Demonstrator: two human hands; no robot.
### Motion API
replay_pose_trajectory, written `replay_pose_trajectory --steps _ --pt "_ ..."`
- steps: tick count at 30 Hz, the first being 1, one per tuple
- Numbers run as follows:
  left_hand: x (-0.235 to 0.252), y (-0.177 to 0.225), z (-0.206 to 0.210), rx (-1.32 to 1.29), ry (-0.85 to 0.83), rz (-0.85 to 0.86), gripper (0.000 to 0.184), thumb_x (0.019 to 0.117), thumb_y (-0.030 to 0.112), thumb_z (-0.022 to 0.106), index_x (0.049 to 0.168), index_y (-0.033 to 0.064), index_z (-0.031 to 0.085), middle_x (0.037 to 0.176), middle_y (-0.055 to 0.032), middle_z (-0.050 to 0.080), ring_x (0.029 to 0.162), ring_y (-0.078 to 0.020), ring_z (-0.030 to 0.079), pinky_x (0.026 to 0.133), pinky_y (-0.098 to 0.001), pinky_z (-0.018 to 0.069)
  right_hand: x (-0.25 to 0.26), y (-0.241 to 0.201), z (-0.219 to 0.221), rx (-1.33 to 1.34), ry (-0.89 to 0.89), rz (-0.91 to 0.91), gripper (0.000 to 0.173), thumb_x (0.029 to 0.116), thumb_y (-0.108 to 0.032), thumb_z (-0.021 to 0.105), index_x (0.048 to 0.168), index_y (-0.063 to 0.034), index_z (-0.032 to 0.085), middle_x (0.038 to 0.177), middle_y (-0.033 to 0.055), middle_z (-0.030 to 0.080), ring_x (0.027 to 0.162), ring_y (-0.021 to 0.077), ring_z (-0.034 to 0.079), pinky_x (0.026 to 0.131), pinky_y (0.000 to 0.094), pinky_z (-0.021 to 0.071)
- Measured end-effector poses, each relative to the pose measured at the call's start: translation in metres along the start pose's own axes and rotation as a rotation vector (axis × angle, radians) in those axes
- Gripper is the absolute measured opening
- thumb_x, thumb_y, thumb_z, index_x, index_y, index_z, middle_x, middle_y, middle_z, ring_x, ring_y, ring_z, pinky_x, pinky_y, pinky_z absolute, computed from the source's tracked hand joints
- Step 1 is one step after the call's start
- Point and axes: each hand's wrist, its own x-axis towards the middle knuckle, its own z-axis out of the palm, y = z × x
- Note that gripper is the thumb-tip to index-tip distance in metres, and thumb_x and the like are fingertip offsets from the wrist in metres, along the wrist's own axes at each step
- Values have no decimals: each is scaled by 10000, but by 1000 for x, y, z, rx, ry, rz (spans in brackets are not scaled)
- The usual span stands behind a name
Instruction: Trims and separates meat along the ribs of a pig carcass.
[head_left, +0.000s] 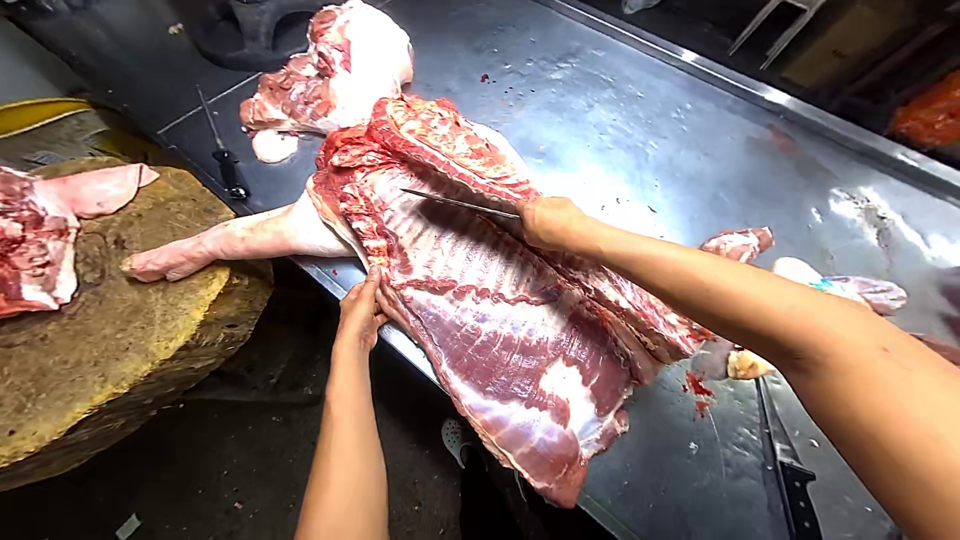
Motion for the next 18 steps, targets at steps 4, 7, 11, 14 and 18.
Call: replay_pose_trajectory --steps 4,7,11,14,18 --pt "3 -5 10 -56 -37 81 410 1033 422 585 1196 50 639 965 -98 716 865 -184 711 794 -375 601 1 2 0 13 4 -28 305 991 -215 562 1241 -48 611 1099 232 684 1057 438 673 797 635 531" --pt "5 -8 11 -97 -77 106 388 1041 369 584 1223 29 636 993 -110 733 897 -183 726 827 -367 608 1 3 -1 19 3 -33 299 978 -205 576 1229 -49 615 1089 230 685 1049 438 674 789 634 531" --pt "7 -7 12 -91 -35 102 358 1026 338 623 1190 20 643 957 -111 734 856 -184 728 792 -367 612 1 3 -2 18 6 -40 304 976 -199 580 1236 -46 613 1072 223 689 1033 433 678 788 631 531" --pt "7 -3 16 -120 -8 128 336 1029 318 620 1192 25 640 969 -92 717 876 -160 706 805 -348 593 3 3 -1 16 13 -34 301 966 -198 593 1223 -44 619 1069 225 690 1032 438 678 784 638 532" --pt "10 -4 18 -188 -42 177 384 1057 341 562 1237 6 621 1055 -123 718 959 -183 710 875 -364 592 3 1 1 18 14 -23 319 964 -203 601 1243 -49 615 1080 225 691 1037 434 679 791 631 535"
